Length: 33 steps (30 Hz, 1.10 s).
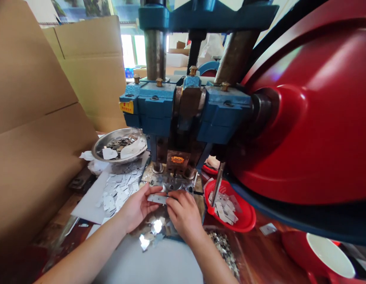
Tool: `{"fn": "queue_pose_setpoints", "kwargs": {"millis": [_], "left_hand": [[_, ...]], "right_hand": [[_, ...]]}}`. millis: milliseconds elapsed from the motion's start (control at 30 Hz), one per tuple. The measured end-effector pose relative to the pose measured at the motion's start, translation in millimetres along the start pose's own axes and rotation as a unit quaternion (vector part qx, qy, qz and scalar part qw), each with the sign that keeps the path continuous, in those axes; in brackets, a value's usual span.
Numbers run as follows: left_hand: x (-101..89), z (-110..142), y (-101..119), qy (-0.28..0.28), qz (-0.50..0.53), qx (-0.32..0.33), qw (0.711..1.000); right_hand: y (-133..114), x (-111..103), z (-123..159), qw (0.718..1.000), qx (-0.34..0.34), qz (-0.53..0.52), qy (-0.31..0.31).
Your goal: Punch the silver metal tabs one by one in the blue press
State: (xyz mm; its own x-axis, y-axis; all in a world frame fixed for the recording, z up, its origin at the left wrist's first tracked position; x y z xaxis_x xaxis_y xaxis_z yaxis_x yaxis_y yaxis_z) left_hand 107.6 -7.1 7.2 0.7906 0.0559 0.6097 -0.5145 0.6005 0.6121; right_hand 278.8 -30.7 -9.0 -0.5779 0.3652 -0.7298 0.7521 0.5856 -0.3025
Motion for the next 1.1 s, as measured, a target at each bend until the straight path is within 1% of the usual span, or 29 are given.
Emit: {"fn": "queue_pose_setpoints", "kwargs": {"millis": [67, 133, 200, 233, 267, 300, 333, 367, 400, 433, 500, 567, 633, 700, 833, 1000, 1033, 1100], "left_hand": [[-1.4, 1, -1, 0.001, 0.002, 0.013, 1.000], [-3.2, 3, -2, -0.008, -0.025, 0.030, 0.999], [-4.6, 3, -3, -0.024, -0.113, 0.073, 0.991], [-4.7, 3, -3, -0.029, -0.184, 0.109, 0.976], [-4.2, 1, -2, -0.031, -0.265, 0.154, 0.951], [-3.1, -1, 0, -0.028, -0.347, 0.202, 0.915], [-1.4, -5, 2, -0.020, -0.418, 0.248, 0.873], [0.8, -11, 4, -0.014, -0.473, 0.289, 0.832], [3.1, -17, 6, -0.007, -0.510, 0.322, 0.798], [5.3, -25, 8, 0.002, -0.534, 0.347, 0.771], [8.8, -42, 10, 0.025, -0.561, 0.375, 0.738], [10.5, -59, 9, 0.053, -0.580, 0.383, 0.717], [10.9, -71, 9, 0.078, -0.589, 0.382, 0.708], [11.1, -79, 8, 0.077, -0.586, 0.375, 0.714], [14.9, -85, 9, 0.011, -0.583, 0.344, 0.736], [21.2, -88, 13, -0.030, -0.592, 0.330, 0.735], [20.9, -86, 14, -0.029, -0.592, 0.333, 0.734], [17.1, -80, 18, 0.001, -0.588, 0.355, 0.727]], "right_hand": [[0, -1, 7, 0.999, -0.027, 0.025, 0.015], [0, -1, 11, 0.999, -0.038, 0.029, 0.019], [2, 0, 12, 1.000, -0.015, 0.005, 0.017], [4, 1, 11, 1.000, 0.012, -0.013, 0.020], [5, 1, 10, 0.998, 0.048, -0.029, 0.031], [7, 2, 8, 0.994, 0.088, -0.040, 0.044], [10, 3, 5, 0.989, 0.127, -0.048, 0.057], [13, 5, 2, 0.984, 0.156, -0.052, 0.065], [16, 6, -1, 0.981, 0.175, -0.055, 0.069], [20, 9, -5, 0.978, 0.186, -0.060, 0.068], [29, 14, -13, 0.975, 0.200, -0.065, 0.067], [39, 20, -21, 0.971, 0.217, -0.063, 0.078], [48, 26, -26, 0.967, 0.232, -0.064, 0.086], [55, 31, -29, 0.963, 0.243, -0.080, 0.086], [59, 37, -32, 0.955, 0.265, -0.118, 0.069], [58, 43, -34, 0.953, 0.263, -0.134, 0.063], [58, 42, -33, 0.952, 0.266, -0.134, 0.066], [57, 40, -28, 0.949, 0.274, -0.131, 0.081]]}}
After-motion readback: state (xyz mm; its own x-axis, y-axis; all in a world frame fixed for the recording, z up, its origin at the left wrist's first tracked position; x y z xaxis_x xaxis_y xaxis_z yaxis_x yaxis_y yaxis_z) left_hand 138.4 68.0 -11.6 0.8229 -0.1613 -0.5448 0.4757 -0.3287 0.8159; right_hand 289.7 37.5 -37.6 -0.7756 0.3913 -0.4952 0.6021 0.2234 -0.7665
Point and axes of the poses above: each hand's wrist, its own z-axis away from the middle knuckle, its own x-axis out of the palm, y = z × x, the point moved 1 cm from there along -z, towards the middle knuckle
